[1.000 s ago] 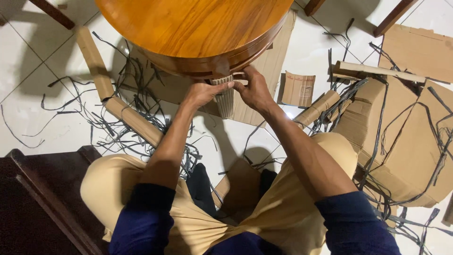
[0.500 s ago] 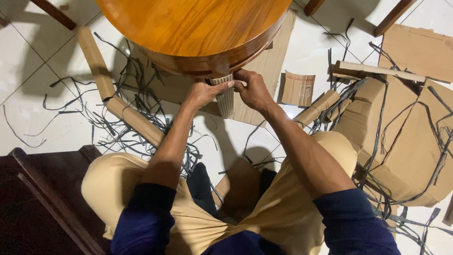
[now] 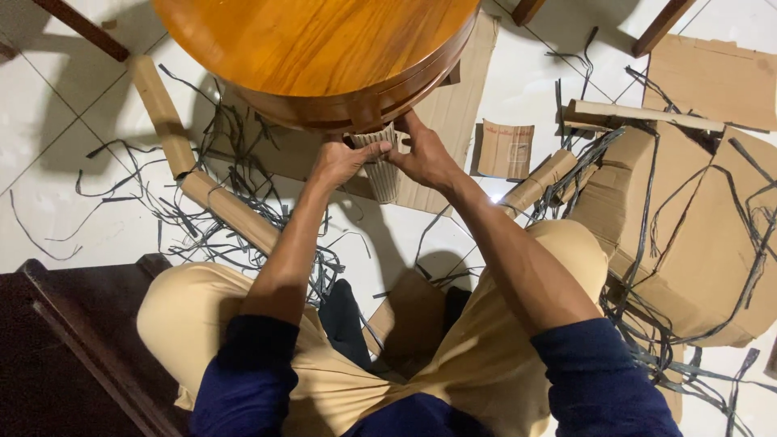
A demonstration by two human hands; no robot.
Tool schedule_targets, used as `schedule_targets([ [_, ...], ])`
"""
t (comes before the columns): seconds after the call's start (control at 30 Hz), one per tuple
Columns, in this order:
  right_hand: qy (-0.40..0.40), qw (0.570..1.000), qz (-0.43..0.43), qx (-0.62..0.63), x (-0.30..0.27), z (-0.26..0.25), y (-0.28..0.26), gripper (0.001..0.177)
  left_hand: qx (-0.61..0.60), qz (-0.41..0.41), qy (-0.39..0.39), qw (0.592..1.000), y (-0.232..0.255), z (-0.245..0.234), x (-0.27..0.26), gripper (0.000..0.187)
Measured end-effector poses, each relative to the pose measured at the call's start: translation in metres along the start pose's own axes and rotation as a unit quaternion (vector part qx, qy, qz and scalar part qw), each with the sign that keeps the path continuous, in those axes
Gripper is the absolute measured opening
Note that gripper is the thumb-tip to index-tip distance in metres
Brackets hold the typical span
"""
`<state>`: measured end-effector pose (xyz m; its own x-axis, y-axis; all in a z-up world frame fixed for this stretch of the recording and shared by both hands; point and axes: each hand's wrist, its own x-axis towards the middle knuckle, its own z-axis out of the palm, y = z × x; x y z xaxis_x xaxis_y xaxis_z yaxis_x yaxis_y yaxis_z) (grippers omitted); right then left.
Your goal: Wrapping a wooden stool leg with cardboard and securing it with plastic ties for protection
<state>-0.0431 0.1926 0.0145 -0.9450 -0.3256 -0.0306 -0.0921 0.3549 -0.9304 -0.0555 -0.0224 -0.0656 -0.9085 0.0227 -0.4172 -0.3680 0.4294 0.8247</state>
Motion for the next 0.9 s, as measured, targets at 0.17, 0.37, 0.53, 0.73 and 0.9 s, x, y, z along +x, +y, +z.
schedule_targets([
  [0.17, 0.025, 0.999, -0.006, -0.026, 0.0, 0.0, 0.005, 0.066, 0.005, 0.009, 0.004, 1.0, 0.023, -0.007, -0.019, 0.083],
  [0.37, 0.078, 0.991, 0.019, -0.106, 0.001, -0.001, 0.036, 0.023, 0.04, -0.024, -0.003, 0.999, 0.02, 0.002, 0.003, 0.086],
  [0.53, 0.106, 0.98, 0.041, -0.162, 0.016, -0.002, 0.032, 0.019, 0.016, -0.004, -0.028, 0.999, 0.012, -0.002, -0.006, 0.083],
  [0.73, 0.059, 0.977, 0.086, -0.184, 0.035, -0.012, 0.035, 0.017, 0.086, -0.048, -0.02, 0.995, 0.018, -0.012, -0.006, 0.074],
  [0.9, 0.05, 0.988, 0.086, -0.118, 0.019, -0.017, 0.019, 0.009, 0.12, -0.079, -0.049, 0.988, 0.048, -0.017, -0.025, 0.095],
])
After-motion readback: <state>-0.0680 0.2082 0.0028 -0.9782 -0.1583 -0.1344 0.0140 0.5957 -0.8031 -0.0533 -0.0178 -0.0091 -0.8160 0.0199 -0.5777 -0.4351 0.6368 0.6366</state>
